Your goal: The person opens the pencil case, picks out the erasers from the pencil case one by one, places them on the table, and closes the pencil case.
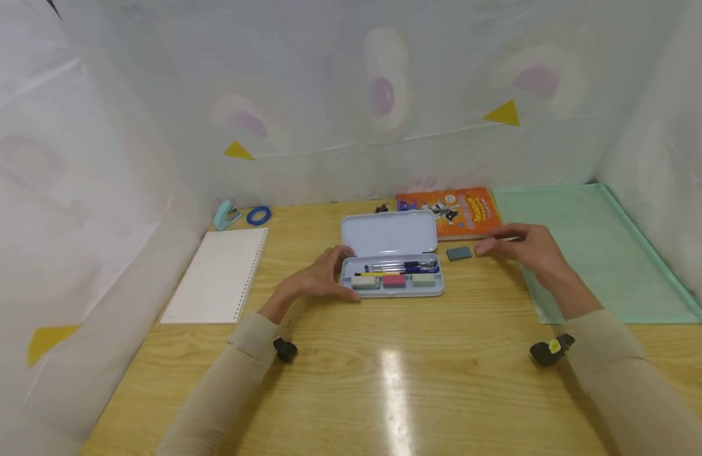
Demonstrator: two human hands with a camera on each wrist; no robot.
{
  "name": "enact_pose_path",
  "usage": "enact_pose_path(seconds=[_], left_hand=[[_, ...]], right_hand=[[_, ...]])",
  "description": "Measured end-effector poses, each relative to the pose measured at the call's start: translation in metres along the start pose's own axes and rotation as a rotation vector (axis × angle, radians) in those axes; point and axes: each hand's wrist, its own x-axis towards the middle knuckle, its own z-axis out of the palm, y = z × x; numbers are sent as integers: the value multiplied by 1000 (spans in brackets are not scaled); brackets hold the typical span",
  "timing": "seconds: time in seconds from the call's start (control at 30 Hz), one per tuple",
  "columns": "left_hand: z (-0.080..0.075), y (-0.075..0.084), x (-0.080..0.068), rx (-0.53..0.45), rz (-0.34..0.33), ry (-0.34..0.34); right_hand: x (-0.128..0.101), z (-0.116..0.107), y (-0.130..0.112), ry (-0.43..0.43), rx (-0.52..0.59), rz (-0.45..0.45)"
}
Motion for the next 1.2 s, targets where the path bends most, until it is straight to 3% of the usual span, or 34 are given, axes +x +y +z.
enact_pose_path(seconds=[0.43, 0.67, 0.8, 1.2], left_hand=[[0, 3, -1, -1, -1, 0], [-1, 3, -2, -3, -9, -1], [-2, 4, -3, -15, -11, 0], [-1, 1, 0, -6, -15, -5]], right_hand=[[-4, -15, 9, -18, -55, -3], [-11, -15, 0, -15, -56, -6], [-13, -2, -11, -44, 9, -39], [-13, 56, -38, -190, -48, -268]])
